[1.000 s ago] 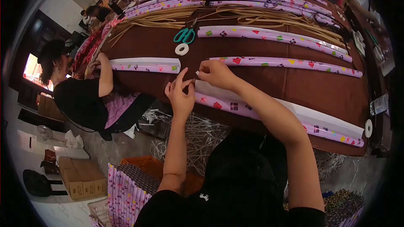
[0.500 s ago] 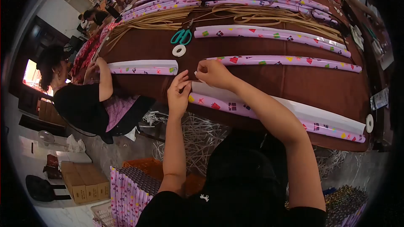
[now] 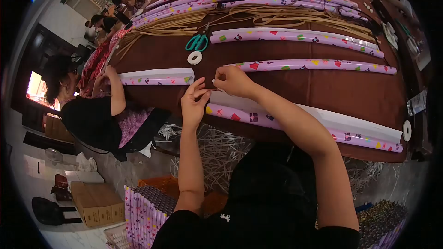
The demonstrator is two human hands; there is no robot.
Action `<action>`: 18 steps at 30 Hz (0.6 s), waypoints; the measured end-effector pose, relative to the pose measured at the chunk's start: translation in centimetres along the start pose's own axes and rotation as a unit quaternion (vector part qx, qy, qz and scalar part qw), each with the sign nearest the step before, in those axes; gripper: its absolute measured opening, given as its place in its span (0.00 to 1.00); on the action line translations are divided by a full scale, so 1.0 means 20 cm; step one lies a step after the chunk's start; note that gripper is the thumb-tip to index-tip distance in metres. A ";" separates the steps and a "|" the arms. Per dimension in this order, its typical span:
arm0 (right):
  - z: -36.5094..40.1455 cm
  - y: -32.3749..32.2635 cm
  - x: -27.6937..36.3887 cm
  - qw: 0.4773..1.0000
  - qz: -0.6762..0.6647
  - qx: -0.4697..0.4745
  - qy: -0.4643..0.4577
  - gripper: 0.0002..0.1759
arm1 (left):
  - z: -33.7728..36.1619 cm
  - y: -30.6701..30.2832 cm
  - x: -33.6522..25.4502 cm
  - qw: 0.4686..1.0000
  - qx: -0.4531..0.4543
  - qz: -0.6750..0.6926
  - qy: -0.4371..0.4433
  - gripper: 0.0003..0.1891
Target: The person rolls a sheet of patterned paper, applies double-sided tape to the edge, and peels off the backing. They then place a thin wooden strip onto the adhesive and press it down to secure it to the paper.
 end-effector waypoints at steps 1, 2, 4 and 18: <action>0.00 0.00 0.00 1.000 0.007 -0.003 -0.005 0.13 | 0.00 0.00 0.00 1.000 0.001 -0.004 0.006 0.22; 0.00 0.00 0.00 1.000 0.015 -0.006 -0.011 0.13 | -0.01 0.00 0.01 1.000 0.001 -0.004 0.006 0.22; 0.00 0.00 0.00 1.000 0.013 -0.006 -0.010 0.13 | -0.05 0.01 0.00 0.988 0.021 -0.145 0.048 0.28; -0.03 -0.26 0.10 0.991 -0.122 -0.022 -0.053 0.11 | 0.34 0.62 -0.36 0.851 0.203 -0.226 0.428 0.13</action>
Point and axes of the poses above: each hand's wrist, its own z-axis away from the middle knuckle, its own y-axis out of the palm, x = y × z, the point moved 1 cm from there along -z, towards the middle knuckle, and after that the axes turned 5 degrees about y, right-handed, at the moved point
